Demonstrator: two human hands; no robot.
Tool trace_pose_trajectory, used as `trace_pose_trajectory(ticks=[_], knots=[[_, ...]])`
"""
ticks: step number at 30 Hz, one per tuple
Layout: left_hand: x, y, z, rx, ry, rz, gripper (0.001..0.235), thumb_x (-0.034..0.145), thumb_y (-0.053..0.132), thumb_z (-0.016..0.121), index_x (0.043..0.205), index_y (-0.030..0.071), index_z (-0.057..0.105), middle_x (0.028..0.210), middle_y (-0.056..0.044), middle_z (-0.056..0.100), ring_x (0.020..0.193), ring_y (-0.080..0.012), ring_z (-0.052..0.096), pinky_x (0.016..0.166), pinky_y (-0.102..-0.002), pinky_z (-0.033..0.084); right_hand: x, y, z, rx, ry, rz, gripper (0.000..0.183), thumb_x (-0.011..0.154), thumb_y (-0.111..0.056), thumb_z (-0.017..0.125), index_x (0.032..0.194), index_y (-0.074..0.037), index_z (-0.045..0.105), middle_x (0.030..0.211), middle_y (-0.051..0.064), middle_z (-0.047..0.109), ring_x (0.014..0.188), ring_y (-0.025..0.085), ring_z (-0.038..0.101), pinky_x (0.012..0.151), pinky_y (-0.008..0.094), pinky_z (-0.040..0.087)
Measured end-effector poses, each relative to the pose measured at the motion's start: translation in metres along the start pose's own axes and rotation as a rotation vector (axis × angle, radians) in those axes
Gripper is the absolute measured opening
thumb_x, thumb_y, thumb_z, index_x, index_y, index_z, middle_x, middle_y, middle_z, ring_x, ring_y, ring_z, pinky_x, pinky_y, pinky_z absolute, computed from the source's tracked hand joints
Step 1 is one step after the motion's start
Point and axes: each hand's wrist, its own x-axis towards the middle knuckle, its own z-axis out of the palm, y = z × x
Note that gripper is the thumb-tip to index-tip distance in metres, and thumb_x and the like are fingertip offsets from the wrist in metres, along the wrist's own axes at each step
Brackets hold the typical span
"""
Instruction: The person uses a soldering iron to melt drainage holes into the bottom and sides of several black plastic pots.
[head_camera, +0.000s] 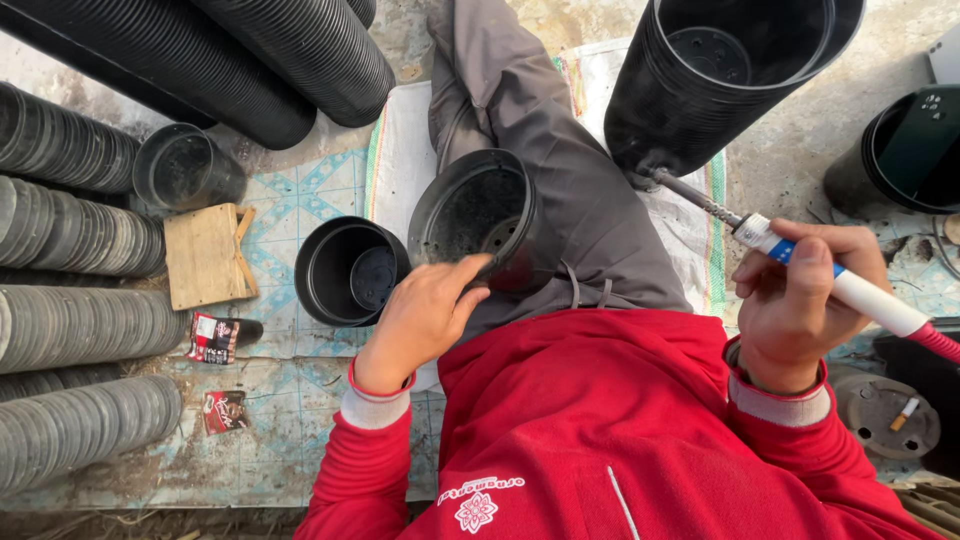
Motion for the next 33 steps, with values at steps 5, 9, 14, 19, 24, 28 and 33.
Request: trace_pose_trajectory(ticks=[5, 9, 14, 19, 24, 28, 33], knots=[[0.01, 0.0, -0.01, 0.078, 0.038, -0.061, 0.023, 0.093, 0.026, 0.076, 0.104, 0.006, 0.07, 0.079, -0.015, 0.071, 0.074, -0.0375, 0.069, 0.062, -0.045, 0.05, 0.001, 0.005, -0.008, 0.056, 0.081, -0.041, 0.045, 0.118, -0.035, 0.063, 0.104, 0.006, 0.053, 0.075, 0.017, 0.057, 0.053, 0.02, 0.055, 0.049, 0.026, 0.041], [0.038, 0.012, -0.008, 0.208, 0.351, 0.062, 0.028, 0.09, 0.024, 0.082, 0.099, 0.001, 0.071, 0.076, -0.015, 0.068, 0.071, -0.0356, 0.067, 0.063, -0.043, 0.049, 0.007, 0.003, -0.009, 0.062, 0.133, -0.069, 0.042, 0.118, -0.033, 0.061, 0.107, 0.006, 0.053, 0.074, 0.017, 0.055, 0.053, 0.021, 0.054, 0.049, 0.028, 0.042], [0.111, 0.029, -0.005, 0.119, 0.577, 0.411, 0.02, 0.094, 0.015, 0.081, 0.108, 0.004, 0.071, 0.096, -0.009, 0.074, 0.087, -0.0279, 0.07, 0.081, -0.039, 0.053, 0.009, -0.001, -0.014, 0.021, 0.202, -0.077, 0.039, 0.118, -0.033, 0.055, 0.108, 0.005, 0.051, 0.064, 0.014, 0.048, 0.047, 0.021, 0.048, 0.048, 0.028, 0.039], [0.197, 0.042, 0.007, 0.209, 0.598, 0.679, 0.018, 0.098, 0.011, 0.071, 0.117, 0.008, 0.071, 0.106, -0.002, 0.075, 0.099, -0.0182, 0.071, 0.091, -0.034, 0.051, 0.014, -0.002, -0.024, -0.006, 0.296, -0.191, 0.039, 0.12, -0.035, 0.05, 0.111, 0.003, 0.049, 0.064, 0.013, 0.045, 0.047, 0.021, 0.043, 0.048, 0.029, 0.037], [0.241, 0.05, 0.037, 0.21, 0.544, 0.793, 0.014, 0.095, 0.015, 0.073, 0.107, 0.016, 0.068, 0.098, 0.006, 0.073, 0.092, -0.0122, 0.069, 0.088, -0.03, 0.047, 0.018, -0.002, -0.034, -0.029, 0.398, -0.283, 0.04, 0.119, -0.035, 0.05, 0.11, 0.004, 0.049, 0.063, 0.011, 0.039, 0.045, 0.019, 0.036, 0.052, 0.032, 0.036], [0.262, 0.058, 0.056, 0.364, 0.466, 0.803, 0.022, 0.086, 0.032, 0.077, 0.09, 0.015, 0.063, 0.078, 0.002, 0.064, 0.079, -0.0173, 0.064, 0.083, -0.033, 0.045, 0.019, -0.003, -0.036, -0.055, 0.41, -0.256, 0.04, 0.118, -0.036, 0.05, 0.105, 0.002, 0.048, 0.06, 0.009, 0.035, 0.042, 0.018, 0.034, 0.049, 0.03, 0.034], [0.265, 0.067, 0.05, 0.258, 0.396, 0.771, 0.023, 0.096, 0.039, 0.078, 0.095, 0.017, 0.069, 0.081, 0.006, 0.068, 0.08, -0.0152, 0.064, 0.083, -0.034, 0.045, 0.019, -0.008, -0.035, -0.078, 0.41, -0.239, 0.04, 0.116, -0.037, 0.05, 0.103, 0.001, 0.047, 0.057, 0.008, 0.034, 0.042, 0.018, 0.036, 0.046, 0.028, 0.033]])
